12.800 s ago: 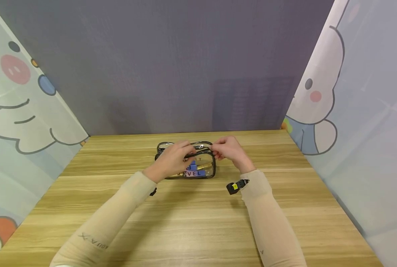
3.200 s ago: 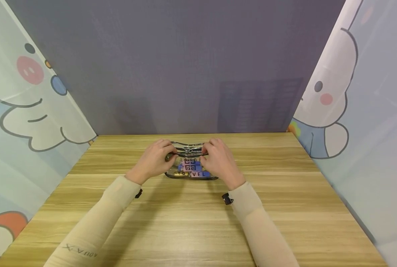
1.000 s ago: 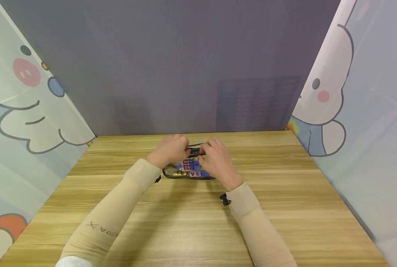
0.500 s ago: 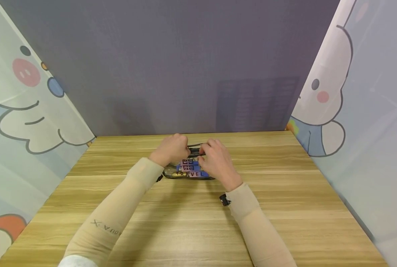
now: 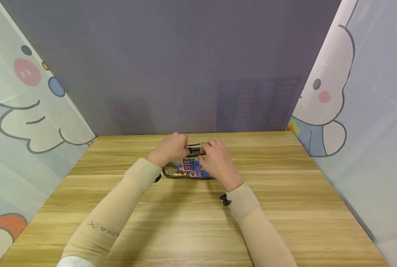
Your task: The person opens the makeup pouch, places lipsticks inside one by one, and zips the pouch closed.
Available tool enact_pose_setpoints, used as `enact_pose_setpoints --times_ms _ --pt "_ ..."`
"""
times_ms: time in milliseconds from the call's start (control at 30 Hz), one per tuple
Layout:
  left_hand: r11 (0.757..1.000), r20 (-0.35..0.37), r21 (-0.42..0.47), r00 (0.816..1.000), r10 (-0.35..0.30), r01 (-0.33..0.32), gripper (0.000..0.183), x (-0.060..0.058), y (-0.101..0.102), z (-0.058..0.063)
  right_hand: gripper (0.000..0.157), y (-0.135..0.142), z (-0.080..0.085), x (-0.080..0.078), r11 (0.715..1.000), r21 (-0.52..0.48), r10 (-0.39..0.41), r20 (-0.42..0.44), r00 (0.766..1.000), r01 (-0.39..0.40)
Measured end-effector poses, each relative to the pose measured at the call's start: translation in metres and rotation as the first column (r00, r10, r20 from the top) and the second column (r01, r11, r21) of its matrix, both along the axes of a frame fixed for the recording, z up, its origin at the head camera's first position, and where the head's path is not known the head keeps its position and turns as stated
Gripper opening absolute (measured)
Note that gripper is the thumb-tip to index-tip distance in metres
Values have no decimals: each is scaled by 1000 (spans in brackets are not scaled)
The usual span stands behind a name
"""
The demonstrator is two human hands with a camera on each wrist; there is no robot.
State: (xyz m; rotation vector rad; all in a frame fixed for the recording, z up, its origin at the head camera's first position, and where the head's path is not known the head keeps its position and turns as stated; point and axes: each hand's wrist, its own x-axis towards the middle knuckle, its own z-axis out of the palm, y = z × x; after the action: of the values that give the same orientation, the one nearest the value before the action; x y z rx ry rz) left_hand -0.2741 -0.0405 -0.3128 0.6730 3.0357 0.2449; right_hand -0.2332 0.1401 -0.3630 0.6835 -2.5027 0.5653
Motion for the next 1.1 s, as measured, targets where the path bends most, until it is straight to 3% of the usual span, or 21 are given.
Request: enact_pose_setpoints --times_ms 467,933,1100 --pt "997 -53 49 997 -61 64 11 1 -7 -3 14 0 0 0 1000 -6 -8 -9 1000 8" --pt "988 55 149 997 -55 46 7 2 -19 0 13 -1 2 0 1000 -4 -16 16 1000 16" --pt "981 75 186 995 -63 48 21 1 -23 1 13 -2 1 0 1000 -6 -20 24 1000 20"
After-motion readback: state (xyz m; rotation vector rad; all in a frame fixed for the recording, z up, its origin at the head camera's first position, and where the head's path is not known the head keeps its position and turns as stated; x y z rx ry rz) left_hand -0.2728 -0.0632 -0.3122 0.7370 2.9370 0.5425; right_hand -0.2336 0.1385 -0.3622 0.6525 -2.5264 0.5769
